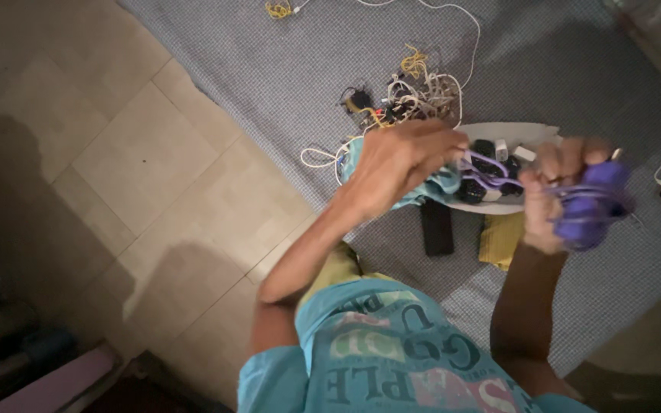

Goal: The person wipes various small electronic items, including a remote control, power adapters, and a phone, using a blue cloth. They pick up each item from a pile of tangled wires on a table, wipe it, and place it into a white box.

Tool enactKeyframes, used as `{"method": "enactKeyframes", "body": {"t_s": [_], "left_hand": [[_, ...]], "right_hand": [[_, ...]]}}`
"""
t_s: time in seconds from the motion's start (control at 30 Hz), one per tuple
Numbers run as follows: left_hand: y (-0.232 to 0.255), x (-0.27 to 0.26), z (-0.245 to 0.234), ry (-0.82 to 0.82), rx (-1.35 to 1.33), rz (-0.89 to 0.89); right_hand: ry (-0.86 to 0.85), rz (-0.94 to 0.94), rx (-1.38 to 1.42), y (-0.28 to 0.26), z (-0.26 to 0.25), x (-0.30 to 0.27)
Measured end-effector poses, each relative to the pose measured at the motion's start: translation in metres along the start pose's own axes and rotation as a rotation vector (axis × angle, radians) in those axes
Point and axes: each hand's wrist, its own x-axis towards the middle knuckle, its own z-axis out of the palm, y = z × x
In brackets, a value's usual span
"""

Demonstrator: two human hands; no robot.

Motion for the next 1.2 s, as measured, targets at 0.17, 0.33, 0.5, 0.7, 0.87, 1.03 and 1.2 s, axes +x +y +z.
{"method": "enactKeyframes", "body": {"t_s": [0.17, 0.33, 0.5, 0.7, 0.87, 1.03, 1.2], "left_hand": [[0.0, 0.01, 0.003, -0.007, 0.407, 0.054], [0.026, 0.062, -0.01, 0.433, 0.685, 0.317], [0.041, 0.048, -0.024, 0.19, 0.342, 0.16], [-0.071, -0.043, 0.015, -0.043, -0.443, -0.159], [-0.227, -0.089, 0.073, -0.089, 0.419, -0.749], [-0.212, -0.08, 0.078, 0.098, 0.492, -0.172], [-0.095, -0.058, 0.113, -0.109, -0.696, -0.139]], "right_hand": [[0.002, 0.019, 0.197, -0.006, 0.017, 0.007], [-0.056, -0.073, 0.312, -0.064, 0.005, 0.035], [-0.099, -0.003, 0.405, -0.064, 0.022, 0.022], [-0.003, 0.048, 0.362, -0.017, 0.03, -0.015], [0.128, 0.016, 0.154, 0.002, -0.009, -0.028], [0.125, 0.008, 0.24, 0.011, -0.011, -0.015], [0.089, 0.097, 0.357, 0.028, 0.014, -0.006]]}}
